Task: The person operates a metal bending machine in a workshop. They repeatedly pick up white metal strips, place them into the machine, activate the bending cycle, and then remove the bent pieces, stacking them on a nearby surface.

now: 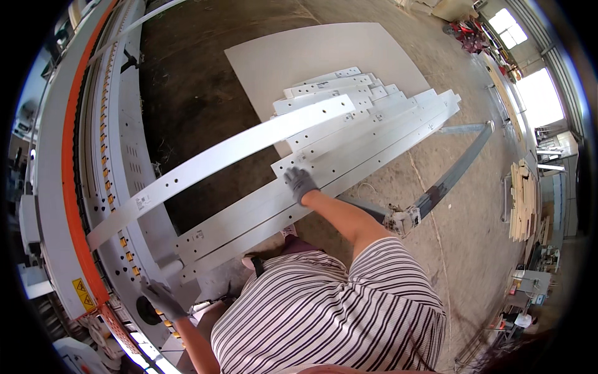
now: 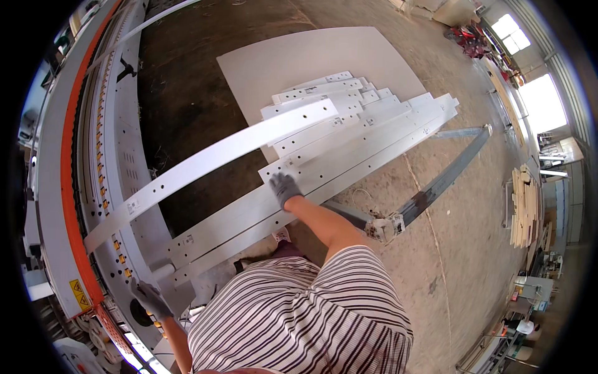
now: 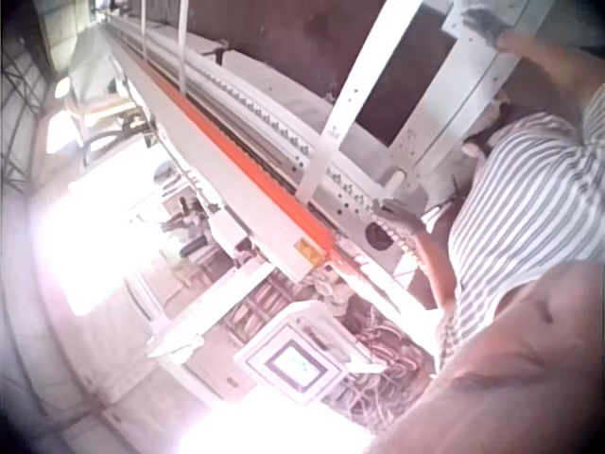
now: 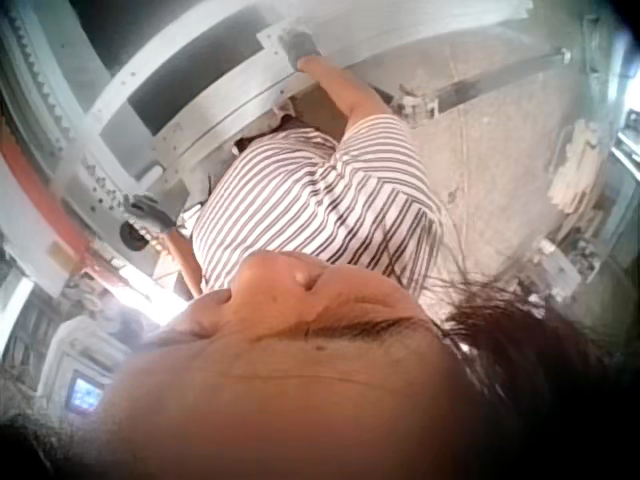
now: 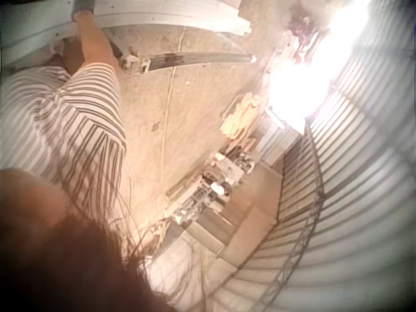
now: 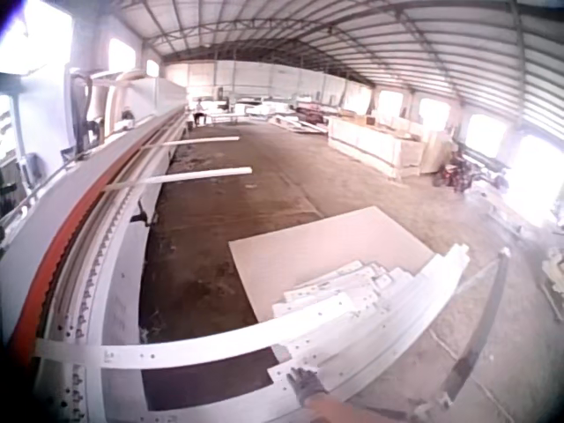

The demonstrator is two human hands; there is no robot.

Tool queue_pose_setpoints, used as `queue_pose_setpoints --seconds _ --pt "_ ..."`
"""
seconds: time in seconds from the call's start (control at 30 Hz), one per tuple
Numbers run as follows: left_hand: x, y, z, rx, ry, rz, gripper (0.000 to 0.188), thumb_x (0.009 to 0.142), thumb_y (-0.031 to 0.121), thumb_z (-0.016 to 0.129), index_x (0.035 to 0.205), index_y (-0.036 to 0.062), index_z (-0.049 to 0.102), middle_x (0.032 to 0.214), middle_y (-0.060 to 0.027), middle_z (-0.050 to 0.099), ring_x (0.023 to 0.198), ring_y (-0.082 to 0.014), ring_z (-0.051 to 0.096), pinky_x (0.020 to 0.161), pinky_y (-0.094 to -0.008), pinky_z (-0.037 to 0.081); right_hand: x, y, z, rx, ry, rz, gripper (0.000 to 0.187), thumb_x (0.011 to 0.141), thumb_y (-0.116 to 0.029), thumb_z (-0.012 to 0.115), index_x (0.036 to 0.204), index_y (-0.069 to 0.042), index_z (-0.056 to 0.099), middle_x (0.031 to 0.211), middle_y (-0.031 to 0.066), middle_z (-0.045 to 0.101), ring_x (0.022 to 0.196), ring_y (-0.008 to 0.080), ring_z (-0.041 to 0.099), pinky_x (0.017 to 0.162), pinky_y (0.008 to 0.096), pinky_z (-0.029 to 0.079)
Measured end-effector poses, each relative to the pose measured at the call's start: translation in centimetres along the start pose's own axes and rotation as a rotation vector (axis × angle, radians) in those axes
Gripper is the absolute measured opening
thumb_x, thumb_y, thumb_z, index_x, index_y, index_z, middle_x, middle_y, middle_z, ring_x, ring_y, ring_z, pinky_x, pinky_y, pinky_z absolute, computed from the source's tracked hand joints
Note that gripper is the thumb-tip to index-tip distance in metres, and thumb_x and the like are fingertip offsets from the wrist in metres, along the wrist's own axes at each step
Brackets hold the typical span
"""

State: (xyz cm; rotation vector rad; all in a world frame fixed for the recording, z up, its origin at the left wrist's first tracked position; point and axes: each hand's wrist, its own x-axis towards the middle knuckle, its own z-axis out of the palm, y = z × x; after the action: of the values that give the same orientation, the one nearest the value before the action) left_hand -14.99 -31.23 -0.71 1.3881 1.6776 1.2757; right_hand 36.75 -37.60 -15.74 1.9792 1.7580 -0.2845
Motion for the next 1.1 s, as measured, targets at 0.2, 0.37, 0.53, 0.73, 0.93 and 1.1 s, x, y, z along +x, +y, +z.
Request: queue_pose_setpoints --seconds 0.2,0.37,0.53,0.73,0.93,1.1 --pt "-5.8 0.0 2.3 0.158 -0.182 -0.153 0.030 0.097 0.006 0.042 0.126 0.0033 0.047 0.071 0.0008 0.039 0.056 -0.0056 0.036 0.046 -0.0221 0.031 4.0 8.0 2.6 0.233 0.087 0.340 0.031 0.085 -0.017 0.052 0.116 -0.013 0.053 0.119 0.0065 0.052 0.113 0.0238 0.051 0.091 0.0413 0.040" --pt "-8.2 -2.2 2.0 0.162 -0.262 -0.178 0.033 0.092 0.003 0.044 0.125 0.0031 0.047 0.071 0.0002 0.042 0.055 -0.0055 0.038 0.047 -0.0223 0.034 2.9 10.0 3.0 0.378 0.113 0.472 0.040 0.078 -0.016 0.061 0.117 -0.018 0.054 0.117 0.0060 0.053 0.110 0.0240 0.052 0.089 0.0409 0.042" --pt "-10.1 -3.3 1.8 0.062 -0.280 -0.344 0.032 0.090 0.002 0.044 0.123 0.0037 0.048 0.070 0.0003 0.044 0.054 -0.0058 0.041 0.047 -0.0220 0.035 2.5 10.1 2.8 0.317 0.021 0.491 0.027 0.083 -0.020 0.054 0.110 -0.017 0.058 0.116 0.0060 0.054 0.110 0.0237 0.052 0.088 0.0422 0.042" --pt "-11.8 -3.0 3.3 0.059 -0.285 -0.444 0.030 0.091 0.004 0.046 0.121 0.0040 0.048 0.069 -0.0016 0.047 0.052 -0.0066 0.043 0.046 -0.0221 0.038 0.0 5.6 2.6 0.357 -0.040 0.072 0.032 0.084 -0.023 0.056 0.114 -0.016 0.059 0.127 0.0079 0.050 0.117 0.0267 0.048 0.096 0.0463 0.037" --pt "-11.6 -2.1 3.2 0.154 -0.379 -0.294 0.026 0.093 0.011 0.048 0.118 0.0049 0.049 0.069 -0.0032 0.054 0.053 -0.0082 0.049 0.049 -0.0237 0.043 -0.7 6.0 3.7 0.099 0.125 -0.038 0.051 0.077 -0.027 0.063 0.126 -0.014 0.051 0.125 0.0099 0.051 0.118 0.0249 0.048 0.103 0.0481 0.029" --pt "-10.9 -0.8 2.8 0.050 -0.283 -0.530 0.025 0.093 0.015 0.051 0.116 0.0062 0.051 0.072 -0.0037 0.055 0.055 -0.0085 0.050 0.050 -0.0228 0.044 -0.4 3.0 -0.8 -0.012 -0.075 -0.241 0.061 0.076 -0.035 0.065 0.131 -0.016 0.047 0.123 0.0107 0.053 0.115 0.0248 0.052 0.100 0.0493 0.032"
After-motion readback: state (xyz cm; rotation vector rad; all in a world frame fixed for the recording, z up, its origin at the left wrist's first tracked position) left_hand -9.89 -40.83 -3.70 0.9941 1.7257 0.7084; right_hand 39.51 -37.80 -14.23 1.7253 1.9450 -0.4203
